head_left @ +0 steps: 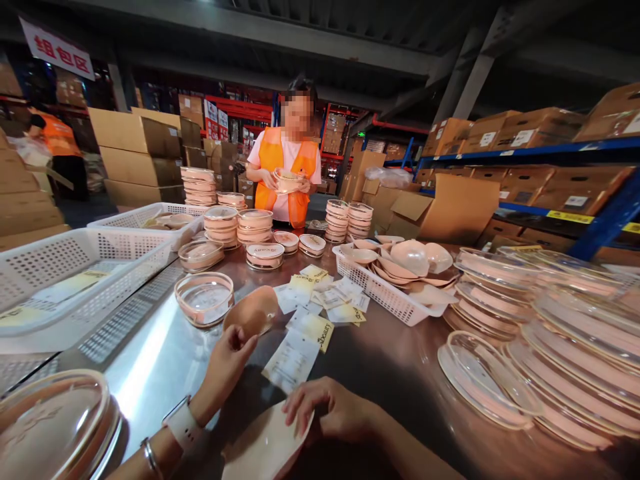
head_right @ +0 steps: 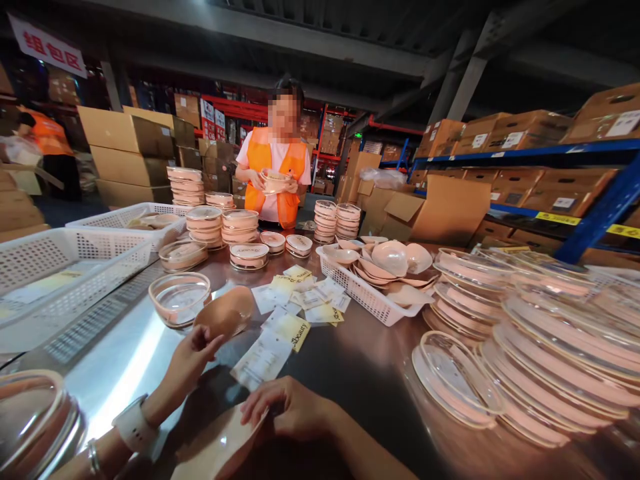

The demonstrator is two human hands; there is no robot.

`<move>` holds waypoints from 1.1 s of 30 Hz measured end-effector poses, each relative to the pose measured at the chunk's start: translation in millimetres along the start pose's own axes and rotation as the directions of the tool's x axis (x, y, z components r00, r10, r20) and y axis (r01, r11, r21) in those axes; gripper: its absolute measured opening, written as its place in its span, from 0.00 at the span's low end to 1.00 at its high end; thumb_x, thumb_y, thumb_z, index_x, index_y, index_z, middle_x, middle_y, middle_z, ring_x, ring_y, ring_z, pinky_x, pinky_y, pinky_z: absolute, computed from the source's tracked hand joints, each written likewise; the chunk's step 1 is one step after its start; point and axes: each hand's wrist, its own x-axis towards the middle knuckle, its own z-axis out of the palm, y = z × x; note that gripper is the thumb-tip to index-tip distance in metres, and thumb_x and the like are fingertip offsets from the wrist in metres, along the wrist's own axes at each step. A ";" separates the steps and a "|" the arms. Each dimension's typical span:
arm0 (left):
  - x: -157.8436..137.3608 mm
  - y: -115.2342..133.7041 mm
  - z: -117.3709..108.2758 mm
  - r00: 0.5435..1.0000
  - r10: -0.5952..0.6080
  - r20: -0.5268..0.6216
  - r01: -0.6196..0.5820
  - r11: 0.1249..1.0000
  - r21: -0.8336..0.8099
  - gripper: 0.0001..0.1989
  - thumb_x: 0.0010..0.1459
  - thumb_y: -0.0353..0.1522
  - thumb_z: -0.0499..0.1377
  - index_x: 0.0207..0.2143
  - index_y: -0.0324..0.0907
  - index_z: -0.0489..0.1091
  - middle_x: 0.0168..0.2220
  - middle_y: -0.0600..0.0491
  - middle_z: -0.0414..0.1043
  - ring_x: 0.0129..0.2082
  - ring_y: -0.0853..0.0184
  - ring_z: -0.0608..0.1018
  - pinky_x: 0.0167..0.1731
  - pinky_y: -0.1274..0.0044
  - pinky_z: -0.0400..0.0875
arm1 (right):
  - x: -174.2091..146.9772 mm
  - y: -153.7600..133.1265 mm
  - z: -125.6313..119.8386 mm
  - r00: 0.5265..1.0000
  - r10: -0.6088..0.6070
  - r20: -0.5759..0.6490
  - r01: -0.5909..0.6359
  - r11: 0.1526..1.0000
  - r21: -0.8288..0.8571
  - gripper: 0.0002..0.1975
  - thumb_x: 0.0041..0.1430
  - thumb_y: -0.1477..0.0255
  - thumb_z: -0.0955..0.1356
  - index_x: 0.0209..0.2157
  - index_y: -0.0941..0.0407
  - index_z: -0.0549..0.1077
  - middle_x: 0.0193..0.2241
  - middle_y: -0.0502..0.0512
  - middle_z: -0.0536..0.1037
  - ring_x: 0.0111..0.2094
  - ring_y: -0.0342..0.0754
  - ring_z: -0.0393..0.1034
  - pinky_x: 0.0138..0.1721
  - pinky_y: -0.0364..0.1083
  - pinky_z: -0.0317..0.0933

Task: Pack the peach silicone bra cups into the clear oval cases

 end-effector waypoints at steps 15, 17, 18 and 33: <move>40.6 -48.8 -22.7 0.864 0.455 0.217 -0.495 0.683 0.538 0.33 0.49 0.29 0.61 0.60 0.41 0.67 0.68 0.38 0.56 0.69 0.44 0.53 0.66 0.49 0.45 | 2.1 22.4 -4.9 0.993 0.004 0.115 0.007 0.996 -0.093 0.15 0.61 0.59 0.68 0.32 0.54 0.84 0.38 0.60 0.83 0.48 0.54 0.75 0.54 0.53 0.63; 40.4 -43.1 -17.3 0.909 0.361 0.210 -0.417 0.803 0.425 0.26 0.47 0.29 0.62 0.51 0.43 0.76 0.65 0.40 0.62 0.70 0.43 0.53 0.67 0.50 0.36 | 4.2 22.0 -2.7 0.993 -0.007 0.119 0.018 0.996 -0.089 0.16 0.63 0.59 0.67 0.33 0.53 0.84 0.37 0.60 0.84 0.48 0.54 0.75 0.55 0.55 0.63; 40.2 -39.8 -15.3 0.922 0.323 0.212 -0.382 0.845 0.375 0.19 0.47 0.29 0.63 0.44 0.45 0.79 0.61 0.41 0.69 0.68 0.43 0.57 0.68 0.51 0.34 | 4.9 22.2 -1.9 0.994 -0.007 0.114 0.017 0.996 -0.084 0.15 0.63 0.59 0.68 0.33 0.52 0.84 0.36 0.60 0.84 0.48 0.54 0.75 0.55 0.55 0.63; 2.6 11.7 -2.9 0.950 -0.161 0.267 0.279 0.818 -0.503 0.28 0.39 0.50 0.73 0.35 0.40 0.73 0.26 0.55 0.75 0.23 0.71 0.74 0.24 0.80 0.70 | 1.9 48.2 -20.9 0.935 0.273 -0.226 -0.170 0.905 0.391 0.20 0.36 0.63 0.82 0.32 0.57 0.82 0.28 0.53 0.81 0.32 0.49 0.76 0.41 0.50 0.69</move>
